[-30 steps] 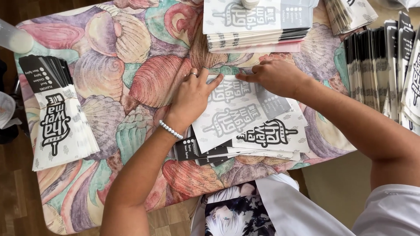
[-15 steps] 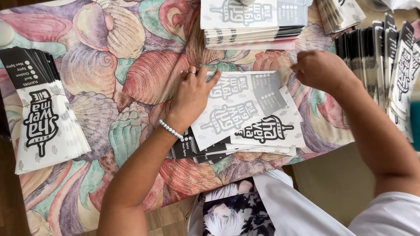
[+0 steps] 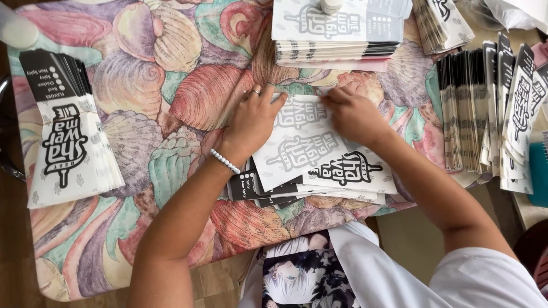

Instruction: The person folds small white paper packets with black printed text on a table covered with a floral tablecloth. They repeatedly pick up packets, fold them in half, and stack them into neat piles. The person also fans out a stack of folded packets to display them.

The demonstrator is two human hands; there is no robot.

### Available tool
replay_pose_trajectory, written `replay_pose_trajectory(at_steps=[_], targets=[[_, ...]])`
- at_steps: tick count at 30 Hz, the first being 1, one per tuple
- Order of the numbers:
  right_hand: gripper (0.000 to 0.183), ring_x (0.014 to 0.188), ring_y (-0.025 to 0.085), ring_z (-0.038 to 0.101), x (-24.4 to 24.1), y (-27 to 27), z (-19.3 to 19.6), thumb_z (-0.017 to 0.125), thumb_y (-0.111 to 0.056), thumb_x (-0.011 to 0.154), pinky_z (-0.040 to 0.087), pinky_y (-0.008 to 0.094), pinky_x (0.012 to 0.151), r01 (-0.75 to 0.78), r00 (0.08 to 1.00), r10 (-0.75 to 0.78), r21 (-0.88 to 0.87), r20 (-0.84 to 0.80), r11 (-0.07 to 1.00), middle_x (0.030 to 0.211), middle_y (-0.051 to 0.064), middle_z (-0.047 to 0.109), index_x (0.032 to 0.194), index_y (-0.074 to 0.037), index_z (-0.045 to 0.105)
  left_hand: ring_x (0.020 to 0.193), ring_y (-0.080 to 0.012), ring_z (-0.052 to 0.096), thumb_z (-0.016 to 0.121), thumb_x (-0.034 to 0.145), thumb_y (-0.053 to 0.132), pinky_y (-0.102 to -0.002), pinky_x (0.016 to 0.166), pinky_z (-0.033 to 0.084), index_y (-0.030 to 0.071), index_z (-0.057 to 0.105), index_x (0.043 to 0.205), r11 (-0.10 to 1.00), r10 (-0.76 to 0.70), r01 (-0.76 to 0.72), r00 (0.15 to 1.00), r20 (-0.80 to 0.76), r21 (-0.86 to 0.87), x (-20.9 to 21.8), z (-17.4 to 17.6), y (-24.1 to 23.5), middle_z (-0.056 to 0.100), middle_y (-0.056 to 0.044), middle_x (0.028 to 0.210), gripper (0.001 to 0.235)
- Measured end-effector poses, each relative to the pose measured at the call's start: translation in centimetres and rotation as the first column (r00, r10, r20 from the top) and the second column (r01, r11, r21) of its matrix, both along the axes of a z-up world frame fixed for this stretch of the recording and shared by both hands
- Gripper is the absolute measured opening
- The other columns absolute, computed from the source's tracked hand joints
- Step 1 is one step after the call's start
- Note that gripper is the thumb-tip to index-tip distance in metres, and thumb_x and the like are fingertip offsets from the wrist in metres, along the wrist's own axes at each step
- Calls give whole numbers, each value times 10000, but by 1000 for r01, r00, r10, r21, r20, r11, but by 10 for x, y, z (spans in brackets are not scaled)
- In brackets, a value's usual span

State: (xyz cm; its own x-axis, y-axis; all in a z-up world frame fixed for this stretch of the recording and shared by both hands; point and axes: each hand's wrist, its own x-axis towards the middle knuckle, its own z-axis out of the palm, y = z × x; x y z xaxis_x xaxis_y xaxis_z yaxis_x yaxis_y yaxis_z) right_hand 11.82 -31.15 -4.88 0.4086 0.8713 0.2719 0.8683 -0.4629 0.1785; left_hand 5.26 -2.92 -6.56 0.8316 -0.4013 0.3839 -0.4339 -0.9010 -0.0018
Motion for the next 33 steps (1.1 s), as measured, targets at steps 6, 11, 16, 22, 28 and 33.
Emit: replay_pose_trajectory(at_steps=[6, 11, 16, 22, 28, 33], targets=[[181, 986, 195, 679, -1, -45, -14, 618, -157, 806, 597, 310, 743, 222, 975, -223, 7, 11, 975, 1016, -13, 619, 964, -154, 706, 885, -263, 601, 584, 931, 107, -385, 590, 584, 171, 681, 1139, 1000, 5, -3, 998, 61, -24, 5, 1, -3, 487, -48, 910, 238], [276, 998, 228, 717, -15, 36, 23, 579, -50, 798, 622, 317, 728, 115, 988, -106, 80, -115, 990, 1004, 43, 694, 990, -101, 770, 838, -289, 605, 603, 909, 127, -409, 565, 583, 212, 701, 1134, 1000, -11, 7, 991, 136, 28, -2, 14, -6, 492, -73, 899, 260], [269, 949, 250, 659, -12, 59, -7, 563, -63, 842, 588, 305, 725, 25, 1000, -25, 50, -3, 998, 1011, 67, 595, 1061, -49, 719, 865, -311, 605, 566, 923, 95, -431, 635, 600, 229, 694, 1177, 1000, -5, 3, 996, 86, 15, -3, 8, -5, 486, -74, 908, 315], [159, 925, 235, 665, -8, -26, 9, 610, -115, 826, 595, 326, 705, 198, 980, -194, 113, -41, 974, 1022, 13, 600, 939, -104, 721, 886, -308, 608, 566, 925, 77, -434, 624, 607, 221, 703, 1200, 1000, 7, -7, 999, -52, -8, -5, 32, -5, 485, -79, 927, 338], [147, 908, 243, 667, -2, -49, -19, 603, -120, 815, 575, 350, 568, 199, 980, -197, 163, -26, 966, 990, 24, 624, 897, -106, 723, 1058, -373, 649, 750, 904, 344, -483, 795, 586, 155, 731, 957, 991, -34, -12, 942, -335, -136, 31, 46, -29, 607, -149, 1017, 197], [98, 911, 229, 673, -1, -50, -16, 624, -115, 834, 575, 349, 581, 203, 979, -198, 227, -47, 952, 971, -2, 635, 852, -119, 720, 1047, -397, 671, 945, 645, 440, -583, 874, 545, 112, 622, 1110, 989, -135, 91, 873, -469, -116, 72, 27, -64, 619, -130, 1076, 654]])
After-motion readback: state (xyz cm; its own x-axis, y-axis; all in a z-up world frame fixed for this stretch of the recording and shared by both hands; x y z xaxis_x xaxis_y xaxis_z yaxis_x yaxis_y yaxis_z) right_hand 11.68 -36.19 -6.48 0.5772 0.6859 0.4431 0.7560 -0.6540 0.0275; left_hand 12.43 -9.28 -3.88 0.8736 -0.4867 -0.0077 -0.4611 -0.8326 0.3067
